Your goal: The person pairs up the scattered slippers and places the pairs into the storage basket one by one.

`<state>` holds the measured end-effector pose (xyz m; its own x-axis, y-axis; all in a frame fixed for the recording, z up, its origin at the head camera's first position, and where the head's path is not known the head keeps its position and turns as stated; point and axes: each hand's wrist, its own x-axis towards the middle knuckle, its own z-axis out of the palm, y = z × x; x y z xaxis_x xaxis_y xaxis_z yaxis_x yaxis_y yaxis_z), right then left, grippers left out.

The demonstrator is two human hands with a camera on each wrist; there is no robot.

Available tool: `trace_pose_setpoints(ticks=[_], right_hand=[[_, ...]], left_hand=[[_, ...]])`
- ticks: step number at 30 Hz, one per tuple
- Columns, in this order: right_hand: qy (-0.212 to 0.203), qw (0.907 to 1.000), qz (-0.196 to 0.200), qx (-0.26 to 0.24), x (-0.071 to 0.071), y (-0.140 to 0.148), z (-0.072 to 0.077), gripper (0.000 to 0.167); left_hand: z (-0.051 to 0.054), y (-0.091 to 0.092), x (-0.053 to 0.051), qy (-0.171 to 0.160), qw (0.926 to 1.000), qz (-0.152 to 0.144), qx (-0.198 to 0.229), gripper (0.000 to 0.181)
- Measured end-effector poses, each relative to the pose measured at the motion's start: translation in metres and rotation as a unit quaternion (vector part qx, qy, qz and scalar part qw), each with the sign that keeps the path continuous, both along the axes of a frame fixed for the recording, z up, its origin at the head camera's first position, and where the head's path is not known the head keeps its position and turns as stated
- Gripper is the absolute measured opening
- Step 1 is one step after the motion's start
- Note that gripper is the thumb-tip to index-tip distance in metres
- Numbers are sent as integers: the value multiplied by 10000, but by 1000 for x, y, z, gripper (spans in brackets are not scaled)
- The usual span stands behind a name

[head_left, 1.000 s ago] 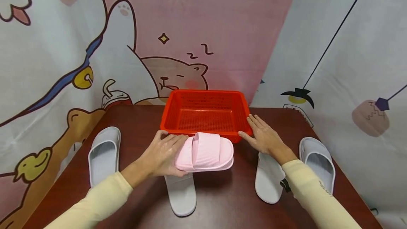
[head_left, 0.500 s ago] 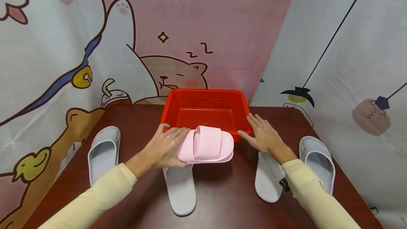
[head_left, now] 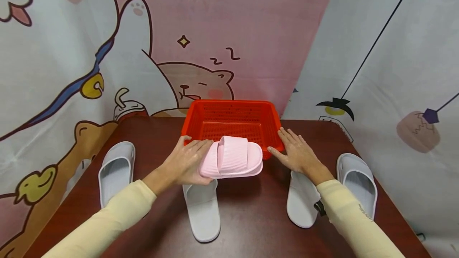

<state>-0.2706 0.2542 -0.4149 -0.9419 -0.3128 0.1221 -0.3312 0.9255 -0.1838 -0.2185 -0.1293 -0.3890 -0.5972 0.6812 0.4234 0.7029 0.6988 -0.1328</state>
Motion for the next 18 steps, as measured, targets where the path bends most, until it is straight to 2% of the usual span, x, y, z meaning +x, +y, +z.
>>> trace_pose_setpoints(ticks=[9,18], right_hand=[[-21,10000,-2,-70,4,1,-5,94],[-50,10000,-36,-35,0,1,-2,95]], left_hand=[[0,2,-4,-75,9999,26,-102,97],[3,4,-12,-203,9994,215,-197,99]])
